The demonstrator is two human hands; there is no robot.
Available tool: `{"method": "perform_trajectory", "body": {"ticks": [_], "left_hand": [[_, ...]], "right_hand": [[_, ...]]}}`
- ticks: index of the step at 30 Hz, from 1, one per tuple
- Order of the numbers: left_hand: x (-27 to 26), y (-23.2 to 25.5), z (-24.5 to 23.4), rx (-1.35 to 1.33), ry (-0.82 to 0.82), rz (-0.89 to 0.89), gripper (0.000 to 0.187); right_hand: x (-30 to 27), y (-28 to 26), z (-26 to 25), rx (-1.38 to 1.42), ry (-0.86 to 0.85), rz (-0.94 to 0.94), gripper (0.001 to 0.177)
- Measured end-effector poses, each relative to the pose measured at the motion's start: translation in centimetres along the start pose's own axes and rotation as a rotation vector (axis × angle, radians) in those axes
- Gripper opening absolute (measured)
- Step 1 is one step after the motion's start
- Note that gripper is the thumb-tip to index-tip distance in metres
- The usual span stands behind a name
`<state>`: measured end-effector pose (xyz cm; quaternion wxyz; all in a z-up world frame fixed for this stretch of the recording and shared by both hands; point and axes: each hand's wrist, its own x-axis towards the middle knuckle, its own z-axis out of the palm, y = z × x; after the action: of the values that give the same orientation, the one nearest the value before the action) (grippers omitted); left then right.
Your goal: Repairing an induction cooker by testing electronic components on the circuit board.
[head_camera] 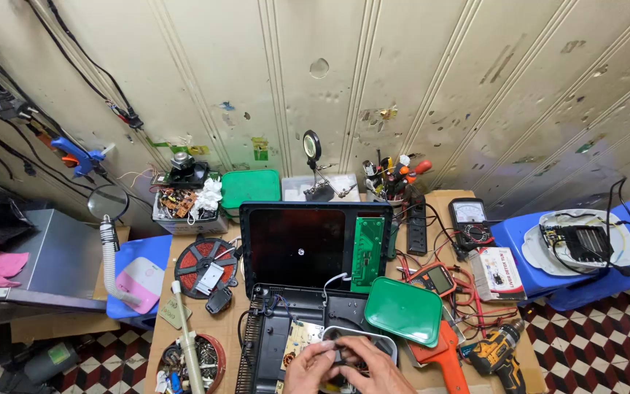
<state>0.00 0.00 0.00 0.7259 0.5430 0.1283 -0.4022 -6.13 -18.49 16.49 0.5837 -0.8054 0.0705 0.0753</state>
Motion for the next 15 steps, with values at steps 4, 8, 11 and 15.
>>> {"method": "perform_trajectory", "body": {"ticks": [4,8,11,15], "left_hand": [[-1.5,5.0,-2.8,-0.076,0.081,-0.016,0.038],[-0.1,7.2,-4.8,-0.224,0.135,-0.039,0.037],[0.9,9.9,-4.3,-0.225,0.139,-0.119,0.035],[1.2,14.4,-0.4,-0.17,0.142,-0.186,0.031]], "right_hand": [[3.7,-4.6,0.2,0.001,0.124,0.104,0.038],[5.8,-5.5,-0.8,0.017,0.32,0.152,0.023],[6.9,-5.0,-1.0,0.042,0.365,0.137,0.034],[6.4,-4.2,-2.2,0.115,0.429,0.184,0.043]]}}
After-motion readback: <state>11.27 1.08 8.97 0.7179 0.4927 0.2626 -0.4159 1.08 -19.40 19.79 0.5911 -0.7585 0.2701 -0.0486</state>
